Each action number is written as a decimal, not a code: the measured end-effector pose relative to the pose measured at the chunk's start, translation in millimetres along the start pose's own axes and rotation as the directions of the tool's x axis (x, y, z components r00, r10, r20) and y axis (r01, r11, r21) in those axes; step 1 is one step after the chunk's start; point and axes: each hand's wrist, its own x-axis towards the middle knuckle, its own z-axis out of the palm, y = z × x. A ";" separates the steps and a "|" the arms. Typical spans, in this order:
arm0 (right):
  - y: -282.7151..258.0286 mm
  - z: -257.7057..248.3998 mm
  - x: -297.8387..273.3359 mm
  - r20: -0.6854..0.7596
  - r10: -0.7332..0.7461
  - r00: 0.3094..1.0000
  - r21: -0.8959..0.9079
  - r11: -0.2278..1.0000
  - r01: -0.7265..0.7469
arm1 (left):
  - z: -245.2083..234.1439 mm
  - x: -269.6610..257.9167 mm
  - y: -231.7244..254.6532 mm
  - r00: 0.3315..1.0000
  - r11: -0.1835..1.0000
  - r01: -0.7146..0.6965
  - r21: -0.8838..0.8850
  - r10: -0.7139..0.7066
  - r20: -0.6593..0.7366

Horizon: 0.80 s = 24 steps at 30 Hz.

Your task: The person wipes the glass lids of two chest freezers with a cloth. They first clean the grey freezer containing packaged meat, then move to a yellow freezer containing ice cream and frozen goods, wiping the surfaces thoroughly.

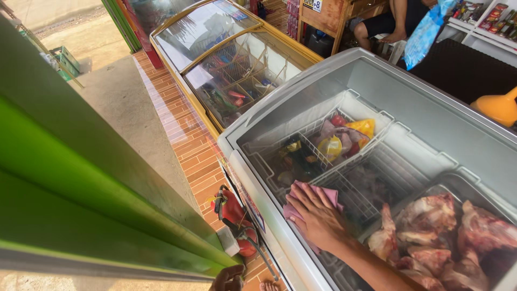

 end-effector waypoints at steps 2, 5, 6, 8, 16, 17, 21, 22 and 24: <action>39.2 -0.6 27.1 0.019 -0.009 1.000 -0.059 0.998 0.010 | 26.1 23.9 -11.5 0.999 0.996 -0.040 -0.082 0.040 -0.002; 103.9 1.3 79.6 -0.073 0.161 0.984 -0.126 0.977 -0.170 | 35.1 48.5 -21.1 0.998 0.997 -0.056 -0.049 0.058 0.029; 122.1 2.3 96.5 -0.109 0.236 0.965 -0.146 0.957 -0.251 | 38.7 55.6 -21.2 0.998 0.998 -0.058 -0.035 0.060 0.036; 136.7 10.9 131.3 -0.162 0.398 0.903 -0.150 0.895 -0.421 | 38.9 66.6 -12.2 0.998 0.997 -0.063 -0.032 0.064 0.030; 16.0 81.2 186.5 -0.119 0.153 0.981 -0.105 0.980 -0.166 | 22.4 109.9 5.8 0.998 0.998 -0.058 0.001 0.058 -0.015; -0.3 88.1 187.3 -0.105 0.121 0.987 -0.075 0.989 -0.129 | 22.5 112.8 4.1 0.998 0.998 -0.058 0.003 0.058 -0.021; -8.2 92.0 199.8 -0.024 0.017 1.000 0.058 0.998 -0.015 | 14.1 124.7 24.4 0.997 0.997 -0.071 0.019 0.071 -0.017; -0.7 90.3 204.0 0.008 -0.009 1.000 0.096 0.995 0.008 | 13.0 124.5 26.6 0.997 0.997 -0.073 0.018 0.073 -0.013; 7.4 90.7 220.4 0.009 0.061 0.998 0.083 0.995 -0.061 | 7.3 122.4 19.2 0.997 0.997 -0.079 0.024 0.080 -0.012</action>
